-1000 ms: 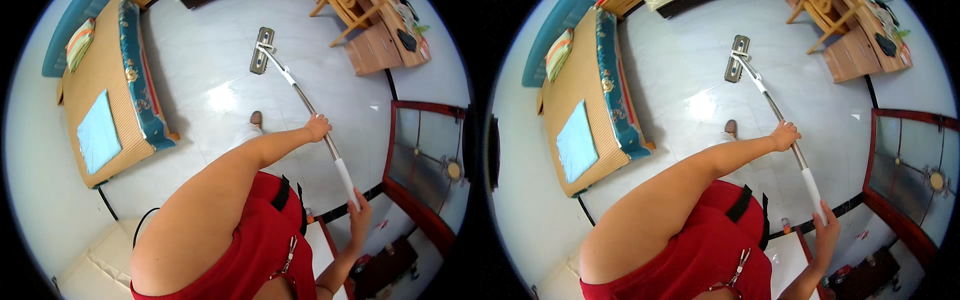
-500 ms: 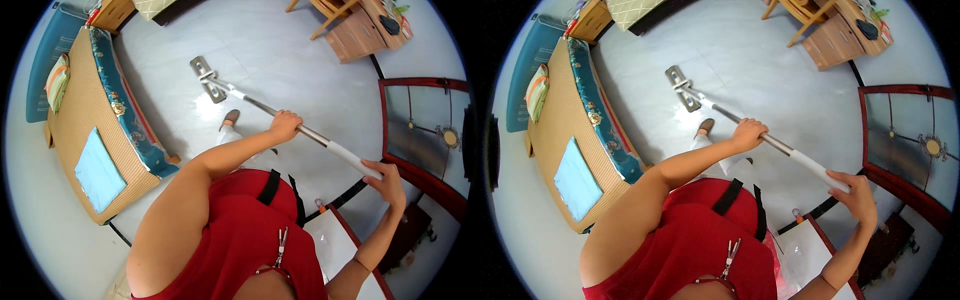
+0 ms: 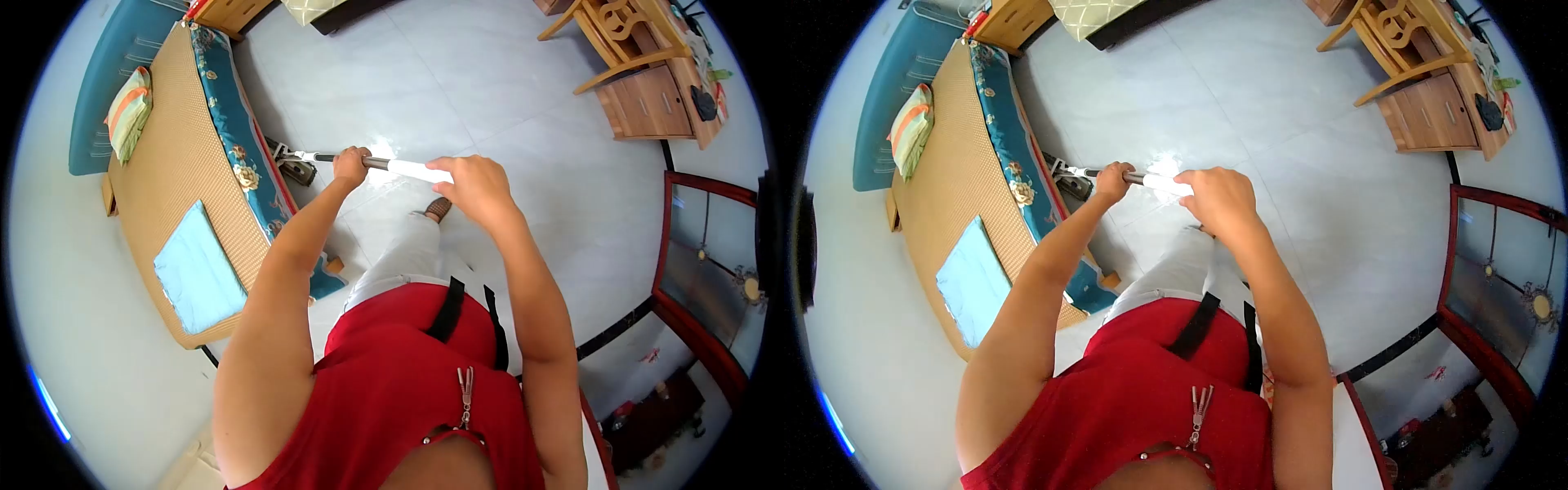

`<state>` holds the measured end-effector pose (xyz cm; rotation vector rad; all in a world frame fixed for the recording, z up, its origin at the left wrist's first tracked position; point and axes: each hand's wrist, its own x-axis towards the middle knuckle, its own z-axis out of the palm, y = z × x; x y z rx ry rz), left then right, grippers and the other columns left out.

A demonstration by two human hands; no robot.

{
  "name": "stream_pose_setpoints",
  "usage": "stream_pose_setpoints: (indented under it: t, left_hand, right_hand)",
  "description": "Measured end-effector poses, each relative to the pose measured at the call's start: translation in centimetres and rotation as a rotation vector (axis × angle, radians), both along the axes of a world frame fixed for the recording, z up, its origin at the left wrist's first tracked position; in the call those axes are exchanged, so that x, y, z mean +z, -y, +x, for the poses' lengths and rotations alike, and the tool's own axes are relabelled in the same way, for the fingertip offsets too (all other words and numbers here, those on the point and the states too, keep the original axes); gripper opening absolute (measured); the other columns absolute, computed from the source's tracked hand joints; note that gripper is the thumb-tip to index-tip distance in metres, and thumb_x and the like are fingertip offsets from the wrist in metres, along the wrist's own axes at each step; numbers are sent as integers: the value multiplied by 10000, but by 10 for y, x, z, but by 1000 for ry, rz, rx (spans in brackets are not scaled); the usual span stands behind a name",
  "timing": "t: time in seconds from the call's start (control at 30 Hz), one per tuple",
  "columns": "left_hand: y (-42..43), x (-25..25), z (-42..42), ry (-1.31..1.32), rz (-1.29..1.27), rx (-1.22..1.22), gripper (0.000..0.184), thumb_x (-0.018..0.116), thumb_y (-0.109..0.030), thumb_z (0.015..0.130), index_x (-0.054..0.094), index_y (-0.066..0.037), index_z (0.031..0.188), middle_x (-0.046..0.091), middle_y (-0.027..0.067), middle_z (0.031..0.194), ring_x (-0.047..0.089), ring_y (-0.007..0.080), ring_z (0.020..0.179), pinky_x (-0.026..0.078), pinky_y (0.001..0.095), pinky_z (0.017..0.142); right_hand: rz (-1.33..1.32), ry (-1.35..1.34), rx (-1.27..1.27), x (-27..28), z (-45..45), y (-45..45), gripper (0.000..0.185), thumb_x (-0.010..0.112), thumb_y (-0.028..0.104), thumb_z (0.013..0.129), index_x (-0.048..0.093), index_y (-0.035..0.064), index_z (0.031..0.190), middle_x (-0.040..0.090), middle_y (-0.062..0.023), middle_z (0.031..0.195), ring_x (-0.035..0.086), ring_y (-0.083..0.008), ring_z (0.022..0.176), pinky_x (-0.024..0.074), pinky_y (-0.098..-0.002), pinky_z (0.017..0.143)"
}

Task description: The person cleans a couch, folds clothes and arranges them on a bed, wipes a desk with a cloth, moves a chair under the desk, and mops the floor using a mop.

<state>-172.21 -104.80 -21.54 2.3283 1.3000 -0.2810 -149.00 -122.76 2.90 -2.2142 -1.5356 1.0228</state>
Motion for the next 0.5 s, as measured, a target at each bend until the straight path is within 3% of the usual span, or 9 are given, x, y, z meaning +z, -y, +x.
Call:
stream_pose_setpoints:
  t: [0.13, 0.23, 0.5]
  left_hand:
    - [-15, 9, 17, -57, -44, -146, 182, 572, -161, 849, 699, -247, 945, 631, 51, 1027, 582, 268, 1039, 337, 545, 999]
    - [-2, -3, 32, -45, -12, -207, 203, 627, -158, 812, 699, -242, 982, 655, 30, 1034, 605, 259, 1015, 387, 468, 931]
    - [54, 9, 92, 36, -66, -543, 264, 628, -96, 801, 685, -238, 1017, 624, 44, 1043, 559, 260, 1084, 354, 502, 984]
  right_hand:
    - [43, 34, -33, 1, 6, -2, 289, 697, 197, 792, 709, 141, 1076, 688, -124, 810, 641, -275, 730, 486, -369, 685]
    - [95, 35, -106, -8, 10, 25, 287, 699, 206, 781, 713, 164, 1064, 682, -113, 787, 640, -276, 722, 488, -379, 675]
    - [62, 31, -451, 17, -18, 129, 314, 672, 247, 810, 691, 165, 1112, 678, -139, 807, 631, -315, 730, 473, -401, 669]
